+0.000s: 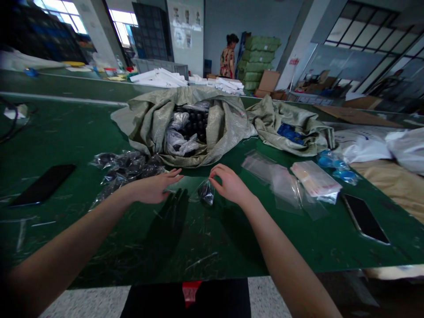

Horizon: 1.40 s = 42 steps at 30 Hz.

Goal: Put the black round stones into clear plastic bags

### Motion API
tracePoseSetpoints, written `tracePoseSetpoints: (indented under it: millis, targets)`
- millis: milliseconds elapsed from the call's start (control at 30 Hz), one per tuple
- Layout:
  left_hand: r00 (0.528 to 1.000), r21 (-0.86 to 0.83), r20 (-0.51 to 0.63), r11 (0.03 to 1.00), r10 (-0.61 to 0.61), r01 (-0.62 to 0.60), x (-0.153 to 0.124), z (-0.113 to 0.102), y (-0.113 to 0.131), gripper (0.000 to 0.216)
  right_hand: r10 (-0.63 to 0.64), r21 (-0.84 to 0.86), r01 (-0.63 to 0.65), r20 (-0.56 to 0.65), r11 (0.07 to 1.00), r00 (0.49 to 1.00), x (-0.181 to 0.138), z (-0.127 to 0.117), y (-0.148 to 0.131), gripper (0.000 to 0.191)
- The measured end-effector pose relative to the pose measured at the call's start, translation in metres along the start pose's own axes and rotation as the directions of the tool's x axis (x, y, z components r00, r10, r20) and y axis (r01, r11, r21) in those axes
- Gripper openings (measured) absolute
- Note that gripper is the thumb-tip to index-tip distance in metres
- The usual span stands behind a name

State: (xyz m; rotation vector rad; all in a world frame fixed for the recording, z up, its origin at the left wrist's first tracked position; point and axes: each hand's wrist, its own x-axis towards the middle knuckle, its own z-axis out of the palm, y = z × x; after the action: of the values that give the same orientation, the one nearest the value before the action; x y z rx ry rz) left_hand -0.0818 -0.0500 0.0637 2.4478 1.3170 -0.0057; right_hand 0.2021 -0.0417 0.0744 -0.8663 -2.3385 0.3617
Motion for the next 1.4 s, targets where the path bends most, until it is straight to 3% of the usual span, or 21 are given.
tracePoseSetpoints:
  millis: [67, 133, 233, 300, 433, 600, 700, 767, 867, 933, 1000, 1133, 1267, 1400]
  targets:
    - [0.993, -0.247, -0.121, 0.969, -0.009, -0.021, 0.022, 0.009, 0.007, 0.057, -0.014, -0.001, 0.014, -0.004, 1.0, 1.0, 0.002, 0.001, 0.001, 0.003]
    - [0.994, -0.529, -0.099, 0.848, -0.045, -0.014, 0.046, 0.022, 0.011, 0.043, -0.017, -0.004, 0.017, -0.008, 1.0, 1.0, 0.003, 0.001, 0.002, 0.003]
    - [0.999, -0.787, -0.041, 0.617, -0.026, -0.016, 0.072, 0.04, 0.011, 0.039, 0.0, -0.006, 0.0, -0.015, 1.0, 1.0, 0.003, 0.001, 0.003, 0.003]
    - [1.0, -0.856, -0.015, 0.517, -0.018, -0.004, 0.08, 0.047, 0.011, 0.038, 0.014, -0.004, -0.014, -0.025, 1.0, 1.0, 0.003, 0.002, 0.004, 0.003]
    - [0.997, -0.901, 0.002, 0.431, -0.075, 0.034, 0.082, 0.052, 0.014, 0.032, 0.052, 0.003, -0.052, -0.052, 0.999, 0.997, 0.001, 0.004, 0.007, 0.003]
    - [0.99, -0.904, -0.01, 0.424, -0.139, 0.05, 0.079, 0.053, 0.02, 0.022, 0.131, 0.02, -0.13, -0.109, 0.991, 0.985, -0.003, 0.011, 0.011, 0.002]
    - [0.986, -0.91, -0.031, 0.413, -0.164, 0.04, 0.078, 0.053, 0.023, 0.022, 0.279, 0.083, -0.269, -0.143, 0.959, 0.949, -0.01, 0.017, 0.018, 0.019]
    - [0.982, -0.93, -0.03, 0.364, -0.185, 0.04, 0.077, 0.053, 0.024, 0.022, 0.447, 0.177, -0.421, -0.143, 0.89, 0.883, -0.016, 0.023, 0.024, 0.025]
    - [0.978, -0.961, -0.028, 0.275, -0.208, 0.031, 0.076, 0.053, 0.026, 0.025, 0.691, 0.379, -0.639, -0.001, 0.669, 0.722, -0.022, 0.033, 0.034, 0.021]
    - [0.977, -0.97, -0.038, 0.244, -0.208, 0.015, 0.075, 0.053, 0.026, 0.028, 0.789, 0.51, -0.709, 0.089, 0.487, 0.607, -0.024, 0.04, 0.037, 0.019]
    - [0.978, -0.973, -0.056, 0.23, -0.202, -0.008, 0.073, 0.053, 0.025, 0.032, 0.833, 0.629, -0.694, 0.13, 0.35, 0.538, -0.023, 0.044, 0.037, 0.017]
    - [0.977, -0.983, -0.072, 0.18, -0.202, -0.035, 0.068, 0.053, 0.023, 0.035, 0.831, 0.792, -0.567, 0.146, 0.227, 0.537, -0.02, 0.049, 0.033, 0.015]
    - [0.969, -0.99, -0.062, 0.138, -0.24, -0.029, 0.06, 0.05, 0.022, 0.035, 0.831, 0.842, -0.483, 0.081, 0.238, 0.55, -0.018, 0.054, 0.028, 0.023]
    - [0.962, -0.989, -0.079, 0.144, -0.26, -0.043, 0.055, 0.05, 0.019, 0.034, 0.809, 0.882, -0.427, 0.097, 0.201, 0.58, -0.014, 0.056, 0.025, 0.033]
